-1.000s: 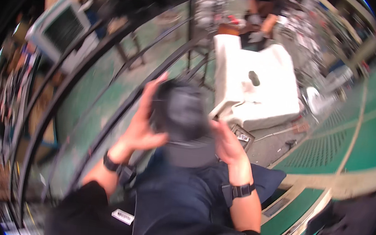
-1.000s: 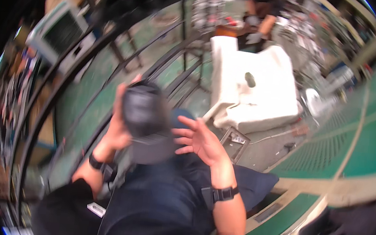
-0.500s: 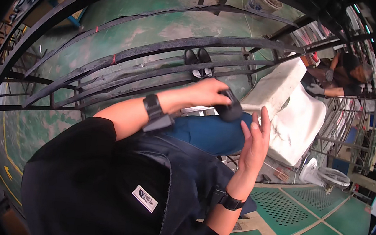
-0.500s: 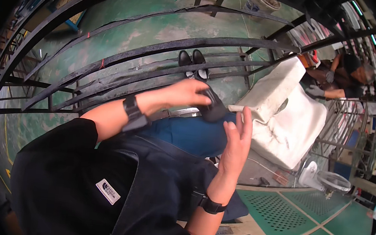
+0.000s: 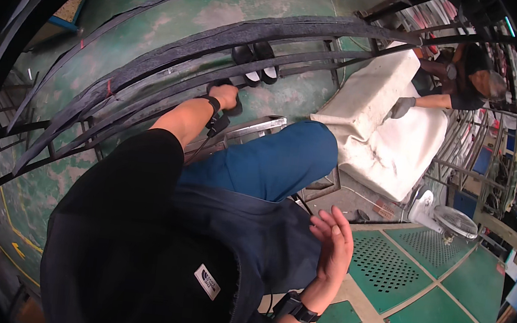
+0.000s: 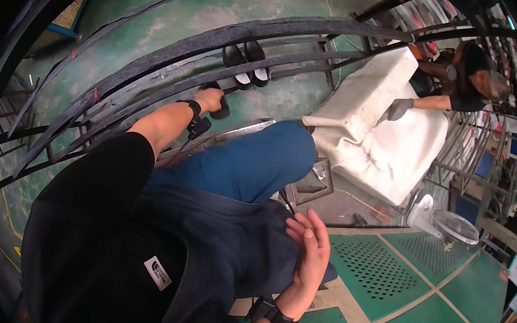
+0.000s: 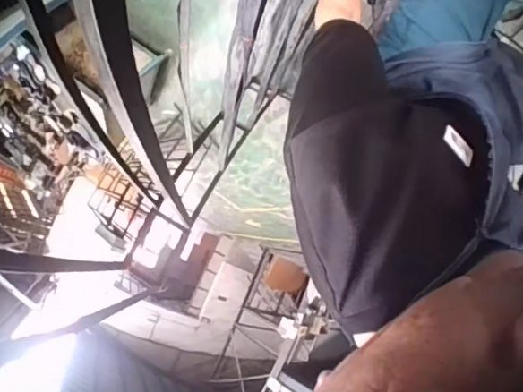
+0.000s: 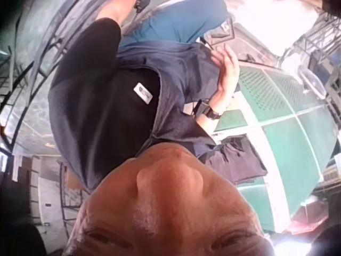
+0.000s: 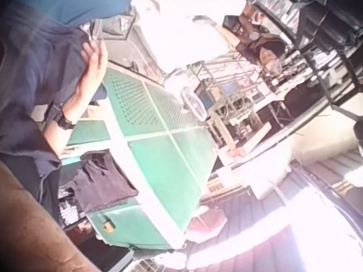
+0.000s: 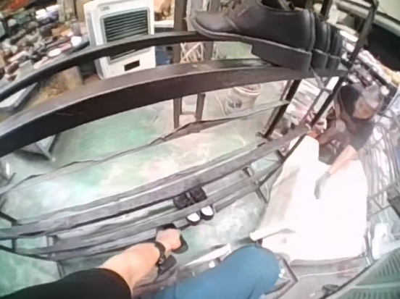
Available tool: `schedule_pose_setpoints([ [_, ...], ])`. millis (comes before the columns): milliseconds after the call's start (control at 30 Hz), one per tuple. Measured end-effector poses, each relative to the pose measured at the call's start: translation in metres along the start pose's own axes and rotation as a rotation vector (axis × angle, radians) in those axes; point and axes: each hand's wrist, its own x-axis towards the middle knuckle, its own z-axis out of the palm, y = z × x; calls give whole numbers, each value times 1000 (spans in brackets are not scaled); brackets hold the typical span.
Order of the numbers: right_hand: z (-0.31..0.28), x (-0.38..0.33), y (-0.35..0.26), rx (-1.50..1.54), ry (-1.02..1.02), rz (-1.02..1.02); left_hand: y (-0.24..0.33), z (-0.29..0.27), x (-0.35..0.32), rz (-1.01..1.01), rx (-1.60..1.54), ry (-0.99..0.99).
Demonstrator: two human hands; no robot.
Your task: Inspecting and arranging shoes on a factory rack.
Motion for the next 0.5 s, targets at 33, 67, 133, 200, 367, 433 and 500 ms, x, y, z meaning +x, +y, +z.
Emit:
schedule_pose_setpoints([
  [33,-1,-4,0,-24,24,3,0,-6,2,-69,-55,54],
  [67,1,-5,0,-21,15,6,-18,-6,9,-74,-71,64],
  [133,6,-7,-2,-62,-13,41,-31,3,12,-40,-83,16],
  [200,11,-7,-4,-99,-36,59,-37,5,8,112,-117,-148],
  [367,12,-15,-21,-167,-178,77,-36,13,-10,278,-272,-340],
  [433,4,-30,-32,-276,-227,72,-34,9,-12,371,-185,-292],
  [500,-9,-48,-41,-293,-218,42,-37,0,-13,361,-154,-274],
])
